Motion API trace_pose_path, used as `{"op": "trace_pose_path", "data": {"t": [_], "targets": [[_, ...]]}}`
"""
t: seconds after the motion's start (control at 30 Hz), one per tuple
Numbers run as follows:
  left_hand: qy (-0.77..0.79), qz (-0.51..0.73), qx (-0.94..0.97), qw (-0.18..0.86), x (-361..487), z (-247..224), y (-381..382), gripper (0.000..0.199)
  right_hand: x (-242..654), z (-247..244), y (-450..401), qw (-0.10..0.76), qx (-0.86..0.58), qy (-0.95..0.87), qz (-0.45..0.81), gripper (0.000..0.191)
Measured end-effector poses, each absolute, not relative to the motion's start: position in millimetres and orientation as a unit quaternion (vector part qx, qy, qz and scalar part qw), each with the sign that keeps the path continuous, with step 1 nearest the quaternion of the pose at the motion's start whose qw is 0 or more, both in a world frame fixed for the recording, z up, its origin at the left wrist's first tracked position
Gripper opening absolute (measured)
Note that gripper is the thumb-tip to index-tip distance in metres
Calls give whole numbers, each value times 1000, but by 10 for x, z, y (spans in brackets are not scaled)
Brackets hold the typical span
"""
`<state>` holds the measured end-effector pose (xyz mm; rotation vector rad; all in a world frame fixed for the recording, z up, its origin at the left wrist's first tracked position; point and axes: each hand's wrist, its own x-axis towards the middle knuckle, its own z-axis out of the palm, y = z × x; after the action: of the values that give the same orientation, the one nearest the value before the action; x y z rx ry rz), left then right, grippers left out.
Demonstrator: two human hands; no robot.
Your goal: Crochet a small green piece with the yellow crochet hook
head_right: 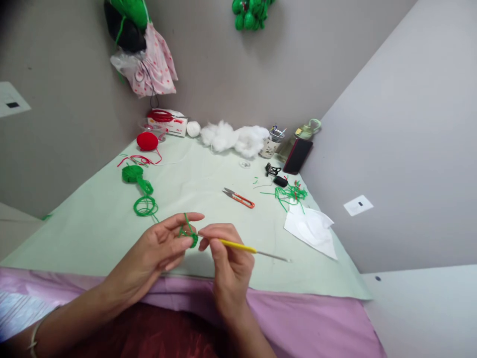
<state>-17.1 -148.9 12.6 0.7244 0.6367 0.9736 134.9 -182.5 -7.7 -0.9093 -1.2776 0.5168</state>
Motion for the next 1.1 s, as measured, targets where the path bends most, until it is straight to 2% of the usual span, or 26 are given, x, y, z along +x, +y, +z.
{"op": "trace_pose_path", "data": {"t": [0.17, 0.27, 0.33, 0.47, 0.57, 0.73, 1.1], "targets": [[318, 463, 353, 748, -132, 80, -1527, 39, 1318, -170, -1841, 633, -427, -632, 133, 30], [308, 443, 318, 780, -128, 61, -1526, 42, 1339, -273, -1880, 585, -439, -682, -4, 39], [291, 411, 288, 814, -139, 61, -1502, 40, 1369, -281, -1890, 570, -431, -698, -33, 39], [287, 419, 272, 818, -164, 74, -1441, 27, 1415, -155, -1855, 662, -443, -588, 142, 26], [304, 444, 330, 776, -154, 73, -1444, 23, 1400, -88, -1810, 683, -413, -545, 258, 23], [327, 436, 395, 740, -147, 42, -1498, 31, 1371, -136, -1766, 670, -412, -548, 284, 18], [346, 445, 403, 721, -193, 73, -1503, 27, 1409, -144, -1753, 698, -373, -483, 375, 21]]}}
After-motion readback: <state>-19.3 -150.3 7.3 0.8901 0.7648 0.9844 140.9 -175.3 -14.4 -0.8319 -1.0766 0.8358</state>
